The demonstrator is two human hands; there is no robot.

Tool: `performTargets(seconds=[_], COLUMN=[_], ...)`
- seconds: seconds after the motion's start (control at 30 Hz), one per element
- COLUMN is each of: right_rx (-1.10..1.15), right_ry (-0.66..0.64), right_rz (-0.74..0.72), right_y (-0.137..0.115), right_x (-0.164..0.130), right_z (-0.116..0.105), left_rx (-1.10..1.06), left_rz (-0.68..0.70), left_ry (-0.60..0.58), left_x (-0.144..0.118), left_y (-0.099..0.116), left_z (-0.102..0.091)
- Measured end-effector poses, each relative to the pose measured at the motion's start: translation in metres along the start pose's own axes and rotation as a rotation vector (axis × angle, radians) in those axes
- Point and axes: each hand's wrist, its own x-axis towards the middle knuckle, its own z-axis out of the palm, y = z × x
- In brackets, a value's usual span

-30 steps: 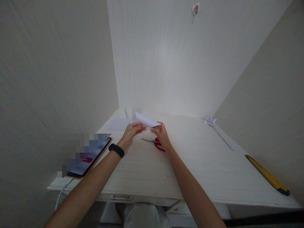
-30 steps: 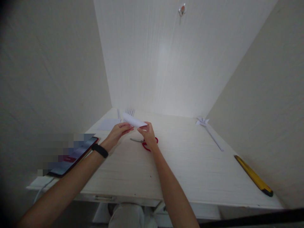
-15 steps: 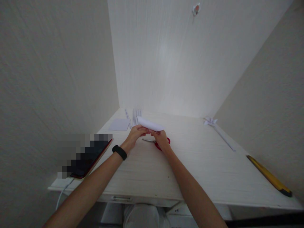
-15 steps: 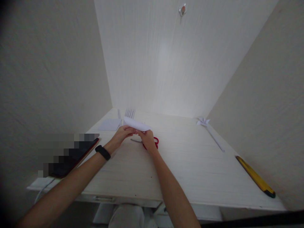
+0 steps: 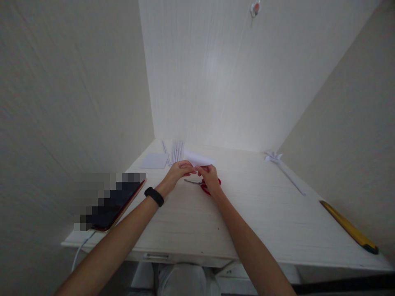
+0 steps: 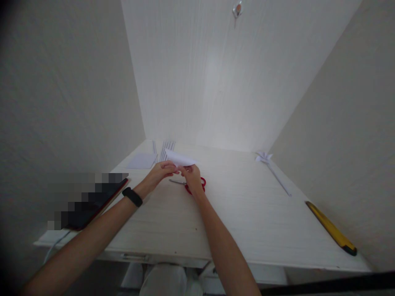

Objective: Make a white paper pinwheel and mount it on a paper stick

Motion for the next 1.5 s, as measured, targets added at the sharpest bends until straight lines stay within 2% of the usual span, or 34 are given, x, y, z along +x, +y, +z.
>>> performTargets(seconds=[0.23,0.33,0.4,0.53,0.63,0.73,0.83,0.93,1.0,1.1,1.23,1.3,1.37,1.4,1.5], right_rx=[0.062,0.056,0.057,0.06,0.078,0.102,0.113,0.097,0.089,0.078,0.074,0.083,0.087,0.087,0.075], right_ry=[-0.016,-0.017,-0.019,0.011,0.032,0.053,0.073,0.078,0.08,0.084,0.073,0.066,0.072,0.074,0.061], right_rz=[-0.016,0.006,-0.004,0.001,0.005,-0.004,-0.015,-0.012,-0.008,-0.006,-0.002,-0.002,0.003,0.006,0.016], right_y=[0.001,0.002,0.003,0.003,0.003,0.002,0.003,0.005,0.006,0.007,0.008,0.008,0.007,0.007,0.007], right_x=[0.001,0.002,0.002,0.002,0.003,0.004,0.004,0.005,0.005,0.006,0.006,0.006,0.006,0.006,0.006], right_z=[-0.003,-0.005,-0.005,-0.003,-0.003,-0.005,-0.007,-0.008,-0.007,-0.006,-0.005,-0.005,-0.005,-0.005,-0.006], left_rx=[0.004,0.115,0.349,1.093,1.482,1.621,1.598,1.519,1.498,1.504,1.47,1.382,1.239,1.152,0.857], left_rz=[-0.018,0.003,0.052,0.177,0.095,-0.087,-0.221,-0.337,-0.353,-0.257,-0.009,0.157,0.315,0.35,0.267], left_ry=[-0.033,-0.047,0.004,0.216,0.4,0.535,0.586,0.524,0.505,0.565,0.612,0.534,0.395,0.33,0.17], left_x=[0.001,0.003,0.003,-0.008,-0.019,-0.026,-0.028,-0.029,-0.029,-0.027,-0.018,-0.011,-0.003,0.001,0.007], left_y=[0.001,-0.002,-0.004,-0.005,-0.004,-0.001,0.001,0.002,0.004,0.007,0.007,0.005,0.003,0.002,0.003], left_z=[0.001,-0.001,-0.003,-0.006,-0.009,-0.02,-0.036,-0.046,-0.047,-0.041,-0.035,-0.034,-0.034,-0.033,-0.028])
